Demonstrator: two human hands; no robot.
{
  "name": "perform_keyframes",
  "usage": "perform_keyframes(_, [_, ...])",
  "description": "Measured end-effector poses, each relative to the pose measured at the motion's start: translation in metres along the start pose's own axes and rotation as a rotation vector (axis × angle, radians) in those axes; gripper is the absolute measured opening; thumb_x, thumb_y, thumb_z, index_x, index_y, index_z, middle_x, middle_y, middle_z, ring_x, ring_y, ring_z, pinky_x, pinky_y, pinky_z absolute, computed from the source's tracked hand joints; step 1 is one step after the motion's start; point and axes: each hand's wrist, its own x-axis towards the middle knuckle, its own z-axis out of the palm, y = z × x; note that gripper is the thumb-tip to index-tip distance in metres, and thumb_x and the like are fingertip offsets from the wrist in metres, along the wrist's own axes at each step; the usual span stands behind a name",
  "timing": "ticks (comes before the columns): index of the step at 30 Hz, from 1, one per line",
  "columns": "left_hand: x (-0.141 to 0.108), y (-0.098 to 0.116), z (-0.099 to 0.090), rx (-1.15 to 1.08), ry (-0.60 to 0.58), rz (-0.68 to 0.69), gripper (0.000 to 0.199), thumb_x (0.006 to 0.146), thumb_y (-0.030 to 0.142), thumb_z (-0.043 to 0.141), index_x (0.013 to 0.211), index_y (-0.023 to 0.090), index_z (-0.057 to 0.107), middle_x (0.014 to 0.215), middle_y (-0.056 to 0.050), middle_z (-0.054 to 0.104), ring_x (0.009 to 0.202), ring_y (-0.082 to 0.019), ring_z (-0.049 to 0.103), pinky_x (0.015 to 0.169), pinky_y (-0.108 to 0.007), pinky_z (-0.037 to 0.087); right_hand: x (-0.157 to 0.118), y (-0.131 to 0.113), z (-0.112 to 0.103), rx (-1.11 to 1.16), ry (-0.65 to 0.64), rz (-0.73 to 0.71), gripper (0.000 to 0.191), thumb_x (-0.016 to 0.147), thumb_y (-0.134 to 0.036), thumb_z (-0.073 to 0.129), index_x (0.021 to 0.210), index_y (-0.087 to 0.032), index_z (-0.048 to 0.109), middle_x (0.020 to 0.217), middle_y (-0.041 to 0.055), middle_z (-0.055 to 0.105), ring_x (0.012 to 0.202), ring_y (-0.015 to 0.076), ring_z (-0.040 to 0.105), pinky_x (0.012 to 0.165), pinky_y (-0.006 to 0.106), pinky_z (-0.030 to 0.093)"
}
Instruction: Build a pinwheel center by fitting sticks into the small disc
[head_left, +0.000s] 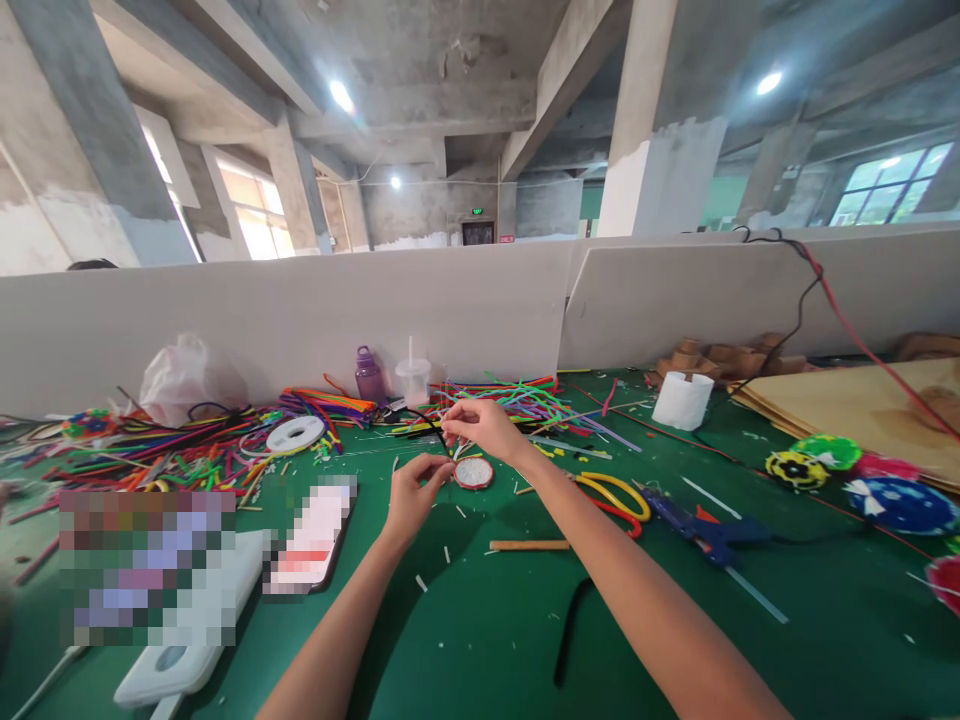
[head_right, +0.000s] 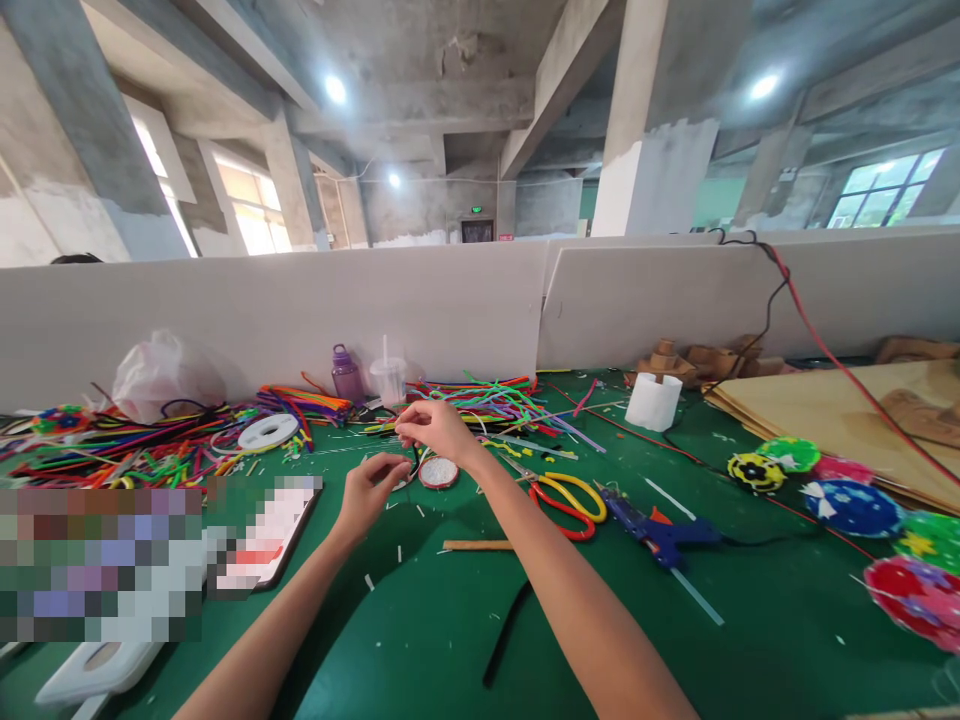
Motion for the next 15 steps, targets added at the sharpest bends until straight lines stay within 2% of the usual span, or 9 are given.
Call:
perform_keyframes(3, [0.000,0.003,0.000,-0.004,0.009,-0.004,0.022,0.076,0.039,0.064,0.078,0.018,0.070,0.075,-0.004,0.070,0.067,-0.018,0.065,0.067,-0.028,0.052,0.000,0.002,0.000,-0.014,-0.045,0.065,0.011,0.068,-0.026,0.068,0.071,-0.016,0.063,0.064,0.0019,0.065,0.059,0.0140,0.062,0.057,0.025,0.048])
perform_keyframes(7, [0.000,0.006,0.001,-0.043,-0.001,-0.033,0.024,0.075,0.041,0.064,0.077,0.018,0.069,0.070,-0.003,0.069,0.065,-0.017,0.064,0.064,-0.027,0.050,0.001,0.004,-0.001,0.022,-0.019,0.034,0.010,0.068,-0.024,0.067,0.069,-0.015,0.063,0.062,0.0019,0.065,0.057,0.0139,0.062,0.058,0.026,0.050])
perform_keyframes(15, [0.000,0.001,0.003,-0.078,-0.164,-0.126,0.030,0.076,0.044,0.063,0.078,0.015,0.069,0.063,-0.003,0.066,0.062,-0.016,0.059,0.061,-0.026,0.046,0.003,-0.004,-0.021,0.014,0.055,0.026,0.017,0.069,-0.029,0.068,0.072,-0.013,0.064,0.063,0.0037,0.066,0.057,0.0138,0.063,0.053,0.023,0.046])
